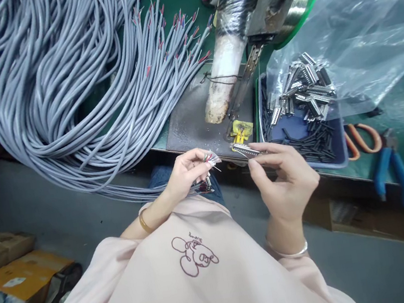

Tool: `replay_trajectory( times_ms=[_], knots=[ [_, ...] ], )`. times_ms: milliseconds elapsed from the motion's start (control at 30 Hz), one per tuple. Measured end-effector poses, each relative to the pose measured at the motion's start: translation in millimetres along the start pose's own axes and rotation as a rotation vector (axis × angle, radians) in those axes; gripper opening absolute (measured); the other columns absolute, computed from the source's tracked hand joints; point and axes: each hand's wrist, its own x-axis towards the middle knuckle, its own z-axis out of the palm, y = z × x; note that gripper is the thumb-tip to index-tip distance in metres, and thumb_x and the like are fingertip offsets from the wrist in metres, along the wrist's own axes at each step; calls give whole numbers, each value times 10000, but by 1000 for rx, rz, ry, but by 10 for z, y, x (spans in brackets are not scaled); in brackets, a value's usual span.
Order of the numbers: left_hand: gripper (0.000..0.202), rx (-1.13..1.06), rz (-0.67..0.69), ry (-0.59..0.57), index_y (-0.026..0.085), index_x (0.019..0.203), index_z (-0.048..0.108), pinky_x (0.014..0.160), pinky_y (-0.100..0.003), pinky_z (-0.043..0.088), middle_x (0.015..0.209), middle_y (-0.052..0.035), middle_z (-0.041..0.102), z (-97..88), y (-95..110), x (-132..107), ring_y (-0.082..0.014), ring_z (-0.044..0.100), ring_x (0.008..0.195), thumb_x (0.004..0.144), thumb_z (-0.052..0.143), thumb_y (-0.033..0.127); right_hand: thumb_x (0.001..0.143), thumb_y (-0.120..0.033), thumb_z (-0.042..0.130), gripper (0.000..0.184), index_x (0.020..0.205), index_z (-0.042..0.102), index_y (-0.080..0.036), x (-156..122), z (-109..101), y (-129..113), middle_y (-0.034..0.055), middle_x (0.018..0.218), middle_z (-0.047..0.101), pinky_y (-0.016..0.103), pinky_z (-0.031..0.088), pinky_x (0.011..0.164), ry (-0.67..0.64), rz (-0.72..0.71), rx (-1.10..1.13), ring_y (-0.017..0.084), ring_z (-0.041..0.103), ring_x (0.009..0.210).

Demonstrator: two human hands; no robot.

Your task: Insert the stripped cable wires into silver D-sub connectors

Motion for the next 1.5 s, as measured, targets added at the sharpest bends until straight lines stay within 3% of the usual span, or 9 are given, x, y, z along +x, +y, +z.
replay_trajectory(
  times_ms=[133,300,467,900,1200,1500],
  knots=[
    [336,15,-8,20,154,688,570,371,-170,245,592,36,590,46,8,31,-4,326,383,659,846,344,886,-158,702,84,840,675,-223,-58,111,34,38,993,788,284,611,720,16,113,111,173,765,906],
    [345,37,34,45,161,650,546,353,-159,215,522,65,524,128,51,144,-3,317,367,652,845,332,884,-205,693,133,770,626,-221,-50,253,74,54,990,791,322,617,728,0,149,126,197,771,909],
    [332,30,79,64,165,641,544,358,-155,222,502,84,486,192,97,230,-5,330,371,647,837,321,863,-170,704,154,754,609,-226,-8,270,127,47,1015,790,362,627,841,-12,102,122,194,768,948],
    [260,40,136,67,156,644,543,498,-167,385,683,24,610,210,94,303,-16,443,492,660,791,234,840,-112,716,156,775,631,-224,93,271,180,24,1029,792,315,637,790,3,-28,63,172,771,910],
    [252,63,130,63,167,636,530,429,-174,299,639,42,587,239,175,323,-8,381,438,651,770,239,847,-127,723,147,782,648,-235,175,239,147,11,1000,797,324,639,802,20,-145,-40,171,773,897],
    [321,71,64,85,167,637,522,449,-172,334,655,31,597,229,130,298,-20,420,473,633,820,287,854,-114,699,161,791,632,-246,116,215,166,14,997,805,323,635,765,-12,-174,-72,176,777,884]
  ],
)
